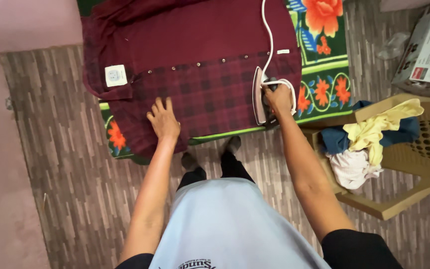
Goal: The person irons a maroon plaid shirt laid out on a floral-patterned ironing board. They smooth the fabric with one hand while moving the iron with the other, then fold the shirt in half and continue ironing the folded surface.
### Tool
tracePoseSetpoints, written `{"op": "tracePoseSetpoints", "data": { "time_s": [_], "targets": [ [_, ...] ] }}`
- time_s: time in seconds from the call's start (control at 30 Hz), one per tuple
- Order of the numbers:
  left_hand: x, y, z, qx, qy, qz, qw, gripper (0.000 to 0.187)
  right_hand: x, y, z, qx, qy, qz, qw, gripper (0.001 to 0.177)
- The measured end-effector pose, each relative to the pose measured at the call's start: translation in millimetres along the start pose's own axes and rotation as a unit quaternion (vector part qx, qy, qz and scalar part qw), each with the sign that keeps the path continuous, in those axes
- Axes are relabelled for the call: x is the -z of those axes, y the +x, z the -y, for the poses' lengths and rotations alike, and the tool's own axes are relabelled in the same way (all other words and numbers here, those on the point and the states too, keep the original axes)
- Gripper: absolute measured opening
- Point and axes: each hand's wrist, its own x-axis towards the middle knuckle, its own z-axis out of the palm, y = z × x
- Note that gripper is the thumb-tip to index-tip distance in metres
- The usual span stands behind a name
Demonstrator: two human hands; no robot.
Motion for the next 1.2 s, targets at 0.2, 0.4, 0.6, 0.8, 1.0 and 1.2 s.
{"op": "tracePoseSetpoints", "data": {
  "time_s": [0.2,0.4,0.6,0.8,1.0,1.2],
  "targets": [
    [-20,9,-72,-0.101,-0.006,0.106,0.989,0.114,-13,22,-35,0.196,-0.038,-0.053,0.978,0.051],
    [-6,10,-146,-0.092,-0.127,0.119,0.980,0.124,-17,58,-15,0.171,-0.068,-0.015,0.983,0.050],
    [-38,36,-169,-0.069,-0.025,0.118,0.990,0.136,-11,106,32,0.206,-0.067,-0.045,0.975,0.052],
    [-33,50,-175,-0.035,0.000,0.198,0.980,0.150,1,79,1,0.281,-0.035,-0.039,0.958,0.053],
    [-5,58,-179,-0.023,0.019,0.252,0.967,0.161,12,66,-53,0.186,-0.077,-0.028,0.979,0.053],
    [-17,57,-184,-0.015,0.022,0.222,0.975,0.164,20,95,-40,0.177,-0.055,-0.077,0.980,0.050]
  ]
}}
